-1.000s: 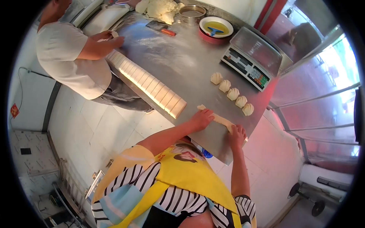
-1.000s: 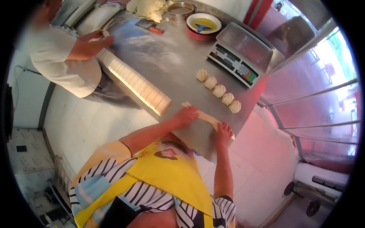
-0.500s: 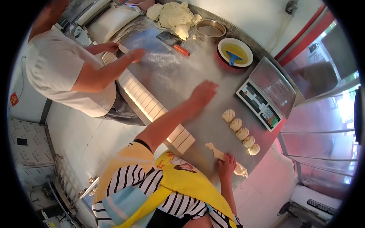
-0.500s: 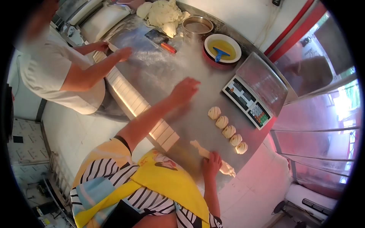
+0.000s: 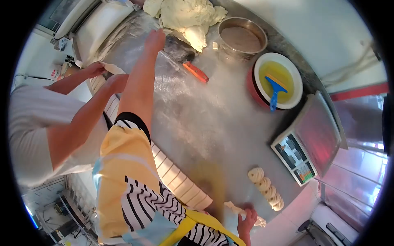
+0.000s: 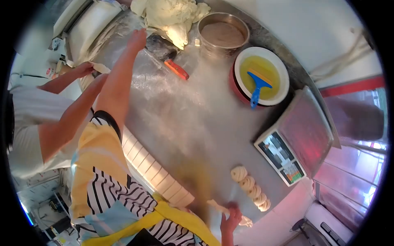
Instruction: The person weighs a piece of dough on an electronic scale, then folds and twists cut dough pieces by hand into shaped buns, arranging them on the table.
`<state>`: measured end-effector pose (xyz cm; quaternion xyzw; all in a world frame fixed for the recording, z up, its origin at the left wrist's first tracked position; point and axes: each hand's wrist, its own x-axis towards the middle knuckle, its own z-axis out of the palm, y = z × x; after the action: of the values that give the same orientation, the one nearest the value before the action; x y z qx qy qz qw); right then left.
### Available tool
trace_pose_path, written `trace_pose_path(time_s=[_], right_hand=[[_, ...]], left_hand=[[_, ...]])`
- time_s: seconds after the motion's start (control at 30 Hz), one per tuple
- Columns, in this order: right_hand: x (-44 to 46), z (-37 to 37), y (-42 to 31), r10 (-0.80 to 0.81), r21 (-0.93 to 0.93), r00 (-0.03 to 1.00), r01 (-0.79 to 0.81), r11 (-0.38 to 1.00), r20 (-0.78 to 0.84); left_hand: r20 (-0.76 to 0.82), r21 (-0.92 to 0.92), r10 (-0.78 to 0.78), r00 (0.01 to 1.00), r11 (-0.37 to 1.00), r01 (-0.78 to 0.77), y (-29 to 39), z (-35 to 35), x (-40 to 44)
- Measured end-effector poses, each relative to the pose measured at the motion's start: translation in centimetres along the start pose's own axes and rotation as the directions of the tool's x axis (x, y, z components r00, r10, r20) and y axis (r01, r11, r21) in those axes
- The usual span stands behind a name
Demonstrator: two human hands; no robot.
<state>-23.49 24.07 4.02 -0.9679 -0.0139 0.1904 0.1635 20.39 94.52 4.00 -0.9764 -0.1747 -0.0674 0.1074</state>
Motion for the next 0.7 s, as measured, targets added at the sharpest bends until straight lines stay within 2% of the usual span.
trace_pose_path(time_s=[0.07, 0.17, 0.27, 0.37, 0.47, 0.53, 0.57, 0.6, 0.67, 0.7], right_hand=[[1.0, -0.1, -0.1, 0.046, 0.007, 0.997, -0.046, 0.999, 0.065], [1.9, -0.4, 0.1, 0.067, 0.011, 0.992, -0.068, 0.998, 0.111], [1.7, 0.3, 1.4, 0.049, 0.031, 0.992, -0.053, 0.998, 0.120], [1.9, 0.7, 2.2, 0.020, 0.055, 0.993, -0.027, 0.998, 0.117], [2.4, 0.1, 1.5, -0.013, 0.079, 0.995, 0.005, 0.997, 0.095], [2.6, -0.3, 1.2, -0.031, 0.096, 0.997, 0.023, 0.995, 0.074], [2.5, -0.1, 1.4, -0.035, 0.106, 0.997, 0.028, 0.994, 0.065], [2.4, -0.1, 1.5, -0.042, 0.114, 0.998, 0.036, 0.993, 0.056], [2.5, -0.4, 1.3, -0.075, 0.115, 0.997, 0.071, 0.991, 0.028], [2.5, -0.4, 1.2, -0.086, 0.107, 0.996, 0.085, 0.991, 0.013]], left_hand=[[0.095, 0.101, 0.032, 0.995, 0.994, -0.042, -0.1, 1.3, 2.6], [0.259, 0.133, -0.014, 0.966, 0.991, -0.022, -0.4, 3.1, 5.5], [0.296, 0.116, -0.030, 0.955, 0.993, -0.005, -0.9, 5.3, 6.7], [0.268, 0.106, -0.071, 0.961, 0.993, 0.044, -1.5, 7.6, 7.4], [0.223, -0.026, -0.044, 0.974, 0.998, 0.051, -3.7, 10.3, 7.8], [-0.052, -0.331, 0.034, 0.998, 0.942, -0.050, -4.0, 7.9, 6.5], [-0.200, -0.460, 0.043, 0.979, 0.878, -0.133, -3.7, 5.5, 5.4], [-0.221, -0.664, -0.044, 0.974, 0.738, -0.117, -2.6, 2.6, 4.0], [-0.197, -0.939, -0.214, 0.957, 0.323, -0.121, 1.2, -3.4, 0.4], [-0.082, -0.996, -0.218, 0.973, 0.033, -0.077, 3.0, -5.5, -1.3]])
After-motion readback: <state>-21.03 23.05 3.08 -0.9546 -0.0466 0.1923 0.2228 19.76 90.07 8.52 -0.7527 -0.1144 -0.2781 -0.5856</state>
